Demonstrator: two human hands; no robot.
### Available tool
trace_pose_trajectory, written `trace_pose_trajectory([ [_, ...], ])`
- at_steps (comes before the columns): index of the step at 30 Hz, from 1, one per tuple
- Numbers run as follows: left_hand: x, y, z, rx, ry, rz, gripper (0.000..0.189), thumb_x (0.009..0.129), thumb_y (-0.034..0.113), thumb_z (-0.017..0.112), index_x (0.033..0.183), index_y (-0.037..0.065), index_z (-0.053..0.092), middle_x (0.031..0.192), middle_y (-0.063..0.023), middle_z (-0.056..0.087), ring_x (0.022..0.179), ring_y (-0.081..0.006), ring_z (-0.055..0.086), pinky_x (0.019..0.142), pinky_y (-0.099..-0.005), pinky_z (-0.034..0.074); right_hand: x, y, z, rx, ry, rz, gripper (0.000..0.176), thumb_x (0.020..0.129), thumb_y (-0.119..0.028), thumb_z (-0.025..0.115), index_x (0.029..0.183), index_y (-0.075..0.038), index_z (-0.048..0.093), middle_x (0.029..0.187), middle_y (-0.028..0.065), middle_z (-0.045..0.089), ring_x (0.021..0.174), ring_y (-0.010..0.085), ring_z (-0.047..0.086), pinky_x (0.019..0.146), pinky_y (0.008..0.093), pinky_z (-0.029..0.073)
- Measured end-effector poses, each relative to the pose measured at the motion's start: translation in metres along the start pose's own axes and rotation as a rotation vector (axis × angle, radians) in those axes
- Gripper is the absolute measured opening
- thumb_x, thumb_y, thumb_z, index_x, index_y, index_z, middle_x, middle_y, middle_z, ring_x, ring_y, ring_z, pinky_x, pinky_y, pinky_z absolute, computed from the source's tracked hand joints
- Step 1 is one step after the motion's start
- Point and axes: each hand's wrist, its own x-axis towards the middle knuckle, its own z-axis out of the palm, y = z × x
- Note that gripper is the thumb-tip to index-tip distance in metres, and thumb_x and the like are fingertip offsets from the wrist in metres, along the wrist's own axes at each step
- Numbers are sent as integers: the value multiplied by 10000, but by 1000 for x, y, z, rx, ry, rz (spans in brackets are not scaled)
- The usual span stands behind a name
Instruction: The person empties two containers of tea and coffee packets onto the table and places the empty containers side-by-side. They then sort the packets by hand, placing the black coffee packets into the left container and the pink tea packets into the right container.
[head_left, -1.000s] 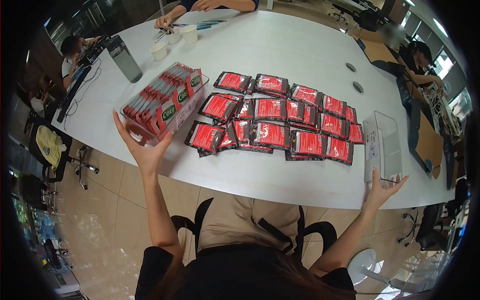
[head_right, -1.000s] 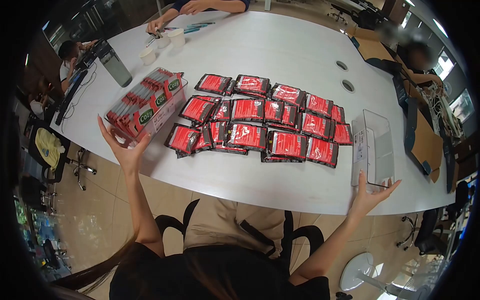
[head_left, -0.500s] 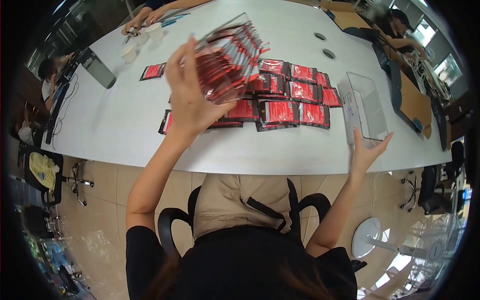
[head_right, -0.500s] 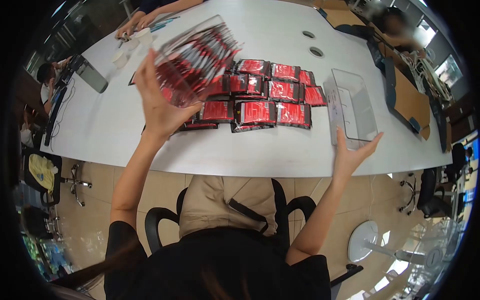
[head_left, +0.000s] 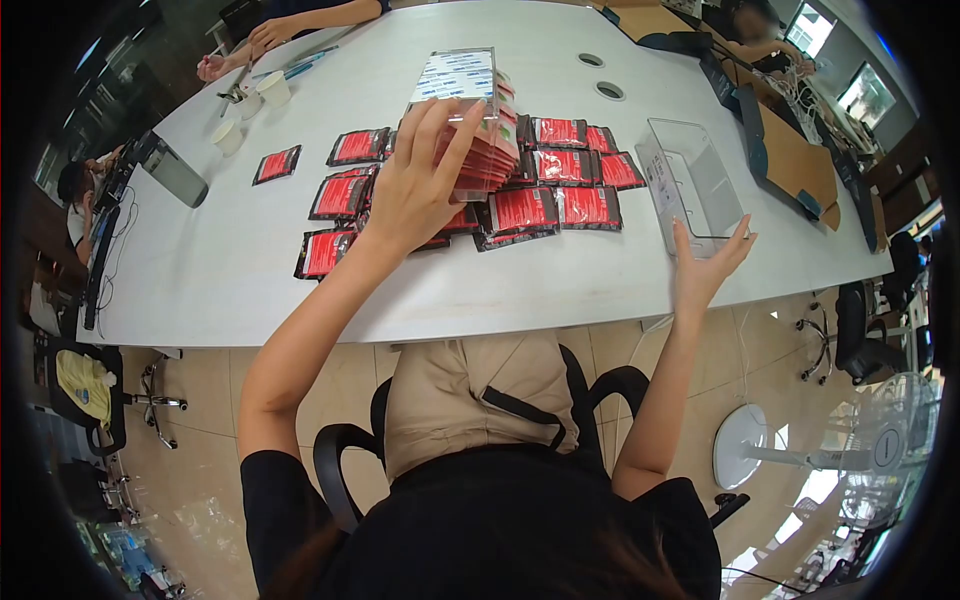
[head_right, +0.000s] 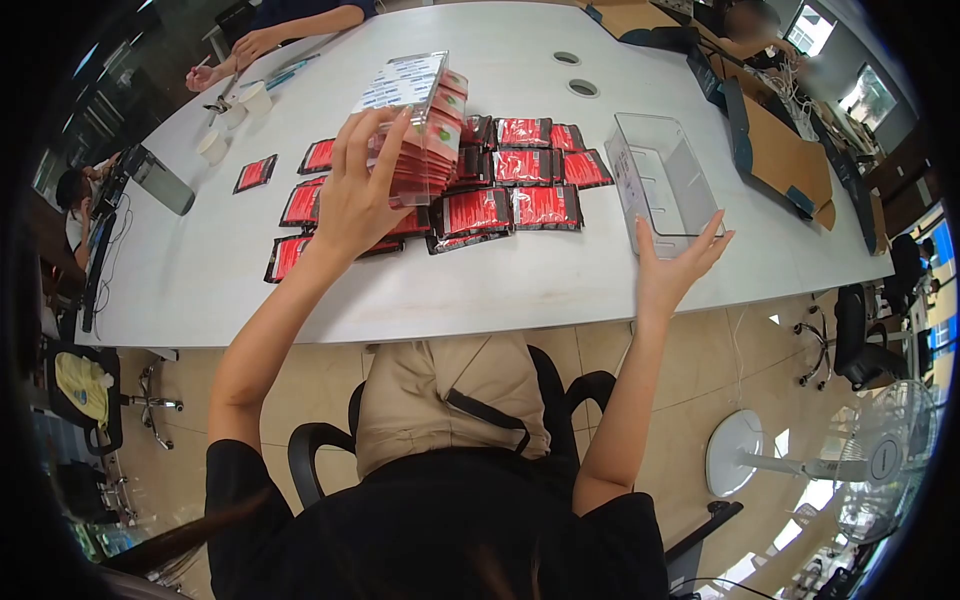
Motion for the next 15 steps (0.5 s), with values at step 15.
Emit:
trace_pose_trajectory([
  [15,-21,-27,-18,112,-120,59,1002,514,-24,792,1427,180,434,1375,-105,424,1285,-324,429,880,-364,544,-17,-26,-1,-328,-184,-553,670,846,-346,703,1433,-143,452,1527,144,346,1432,340,273,1146,567,166],
])
